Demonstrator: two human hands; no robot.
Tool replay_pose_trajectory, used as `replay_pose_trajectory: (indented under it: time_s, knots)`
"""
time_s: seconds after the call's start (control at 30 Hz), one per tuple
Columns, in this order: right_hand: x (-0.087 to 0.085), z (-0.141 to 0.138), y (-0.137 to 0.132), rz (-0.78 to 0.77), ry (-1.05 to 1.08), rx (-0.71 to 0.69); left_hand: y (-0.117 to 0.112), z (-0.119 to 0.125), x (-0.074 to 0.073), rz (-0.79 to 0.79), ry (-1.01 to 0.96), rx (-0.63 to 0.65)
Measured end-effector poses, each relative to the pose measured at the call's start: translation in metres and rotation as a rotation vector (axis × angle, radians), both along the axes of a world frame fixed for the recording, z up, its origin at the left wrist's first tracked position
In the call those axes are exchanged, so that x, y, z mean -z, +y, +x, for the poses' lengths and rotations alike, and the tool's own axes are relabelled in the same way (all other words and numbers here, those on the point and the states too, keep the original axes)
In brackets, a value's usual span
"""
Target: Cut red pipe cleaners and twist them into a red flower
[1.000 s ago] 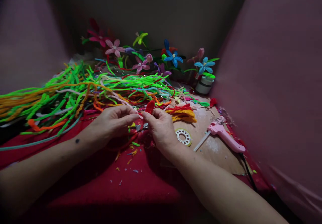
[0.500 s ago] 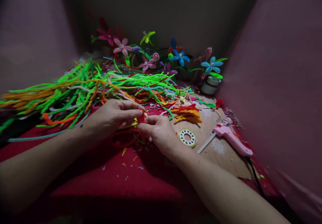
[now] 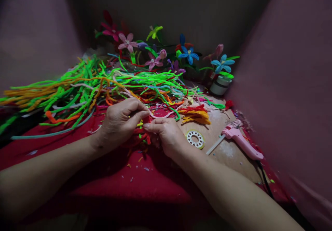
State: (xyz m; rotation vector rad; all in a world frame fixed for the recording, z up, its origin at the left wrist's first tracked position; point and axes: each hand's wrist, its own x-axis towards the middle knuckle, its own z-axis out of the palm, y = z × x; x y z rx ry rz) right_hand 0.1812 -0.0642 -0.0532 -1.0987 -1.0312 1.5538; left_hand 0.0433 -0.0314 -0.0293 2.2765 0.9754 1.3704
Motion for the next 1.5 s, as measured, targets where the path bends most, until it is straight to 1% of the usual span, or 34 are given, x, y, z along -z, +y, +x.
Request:
replay_pose_trajectory:
  time_s: [0.03,0.1,0.17,0.23,0.3,0.4,0.5,0.6,0.7,0.77,0.87,0.97,1.03,1.13,1.23,1.37,1.43,1.5]
  knots:
    - [0.000,0.000,0.000,0.010,0.001,-0.006,0.001,0.000,0.000,-0.002,0.002,0.000]
    - [0.000,0.001,-0.001,0.055,-0.001,-0.031,0.003,-0.001,-0.003,-0.085,-0.008,0.002]
    - [-0.002,0.002,-0.001,0.114,-0.015,-0.040,0.005,-0.002,-0.007,-0.240,-0.027,0.024]
    - [-0.004,0.001,-0.001,0.167,-0.035,-0.001,0.007,-0.002,-0.011,-0.399,-0.042,0.062]
    - [-0.005,0.001,-0.002,0.195,-0.069,0.043,0.006,-0.002,-0.014,-0.496,-0.045,0.093]
    - [-0.005,0.000,-0.002,0.209,-0.118,0.064,0.005,-0.002,-0.015,-0.551,-0.040,0.104]
    - [-0.003,0.000,-0.002,0.184,-0.087,0.101,0.003,-0.002,-0.012,-0.595,-0.058,0.127]
    - [-0.001,0.000,-0.002,0.126,-0.016,0.123,0.003,-0.001,-0.008,-0.555,-0.076,0.124]
    - [0.000,0.001,-0.001,0.105,-0.003,0.068,0.005,-0.001,-0.008,-0.507,-0.062,0.121]
    - [0.001,0.002,0.000,0.115,0.002,0.024,0.006,-0.001,-0.010,-0.519,-0.056,0.136]
    - [0.000,0.002,0.000,0.104,0.053,0.020,0.007,-0.003,-0.013,-0.632,-0.069,0.159]
    - [-0.002,0.003,0.002,0.073,0.111,0.080,0.009,-0.006,-0.012,-0.783,-0.094,0.161]
    - [-0.004,0.003,0.003,0.067,0.128,0.130,0.012,-0.009,-0.010,-0.832,-0.069,0.174]
    - [-0.007,0.003,0.005,0.072,0.132,0.191,0.014,-0.012,-0.007,-0.889,-0.025,0.258]
    - [-0.007,0.003,0.006,0.077,0.146,0.221,0.014,-0.012,-0.007,-0.981,-0.090,0.338]
    - [-0.005,0.003,0.006,0.106,0.191,0.218,0.013,-0.011,-0.005,-1.136,-0.191,0.364]
    - [-0.004,0.003,0.006,0.102,0.198,0.191,0.013,-0.010,-0.002,-1.216,-0.225,0.419]
    - [-0.004,0.004,0.007,0.086,0.197,0.167,0.013,-0.009,0.001,-1.245,-0.243,0.481]
